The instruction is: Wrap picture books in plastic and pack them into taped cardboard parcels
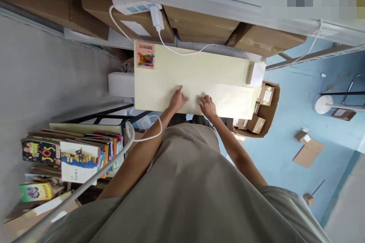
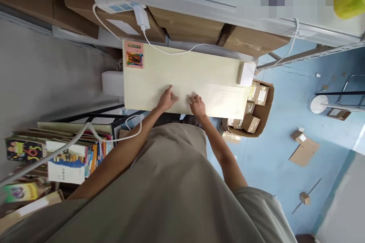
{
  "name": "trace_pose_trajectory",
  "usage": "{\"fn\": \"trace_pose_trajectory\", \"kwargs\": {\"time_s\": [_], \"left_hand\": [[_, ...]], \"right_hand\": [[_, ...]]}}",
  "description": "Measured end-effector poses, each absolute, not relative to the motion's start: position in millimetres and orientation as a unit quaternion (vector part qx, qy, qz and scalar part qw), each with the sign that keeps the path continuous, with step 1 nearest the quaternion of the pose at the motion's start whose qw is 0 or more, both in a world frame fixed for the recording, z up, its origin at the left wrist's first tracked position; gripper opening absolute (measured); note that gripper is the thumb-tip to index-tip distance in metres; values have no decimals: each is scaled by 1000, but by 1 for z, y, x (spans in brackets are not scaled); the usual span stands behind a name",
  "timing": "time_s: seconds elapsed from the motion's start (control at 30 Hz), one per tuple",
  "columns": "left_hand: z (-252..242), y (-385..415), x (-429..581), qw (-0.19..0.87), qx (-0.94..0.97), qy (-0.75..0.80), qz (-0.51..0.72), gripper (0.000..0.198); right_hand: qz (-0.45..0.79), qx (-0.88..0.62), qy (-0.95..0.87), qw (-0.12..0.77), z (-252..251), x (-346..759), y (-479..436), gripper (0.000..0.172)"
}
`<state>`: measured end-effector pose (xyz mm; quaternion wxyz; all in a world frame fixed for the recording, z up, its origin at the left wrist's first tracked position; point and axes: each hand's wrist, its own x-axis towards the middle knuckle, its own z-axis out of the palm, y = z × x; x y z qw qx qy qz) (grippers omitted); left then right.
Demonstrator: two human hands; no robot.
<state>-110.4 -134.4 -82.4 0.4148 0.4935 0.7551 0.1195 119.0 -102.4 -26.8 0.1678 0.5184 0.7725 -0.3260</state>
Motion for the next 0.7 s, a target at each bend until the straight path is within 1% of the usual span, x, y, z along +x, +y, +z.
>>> {"fn": "trace_pose_trajectory", "kwargs": {"time_s": [0.1,0.17,0.23,0.3,0.33,0.4,0.47,0.57,0.63,0.7], "left_hand": [[-78,-138,-146,408,460,775,148,52],[-77,-140,-171,418,432,783,160,42],[-77,-138,-194,478,402,762,170,39],[-80,-131,-218,541,374,727,199,33],[-82,-125,-232,549,360,720,224,29],[-89,-111,-261,501,332,748,281,22],[-96,-94,-291,408,309,797,320,22],[-107,-71,-327,323,312,831,329,27],[-112,-60,-339,301,328,837,316,24],[-115,-52,-345,297,349,834,307,17]], "right_hand": [[-319,544,751,197,-19,111,-98,47],[-315,565,736,199,-14,96,-92,45],[-321,565,742,165,-12,63,-83,45],[-340,535,767,102,-14,14,-72,48],[-351,512,780,71,-16,-15,-66,49],[-373,465,802,31,-22,-75,-53,51],[-388,434,813,17,-28,-129,-41,53],[-395,444,803,55,-38,-184,-31,58],[-398,470,783,94,-44,-200,-30,65],[-402,486,768,113,-49,-204,-33,69]]}}
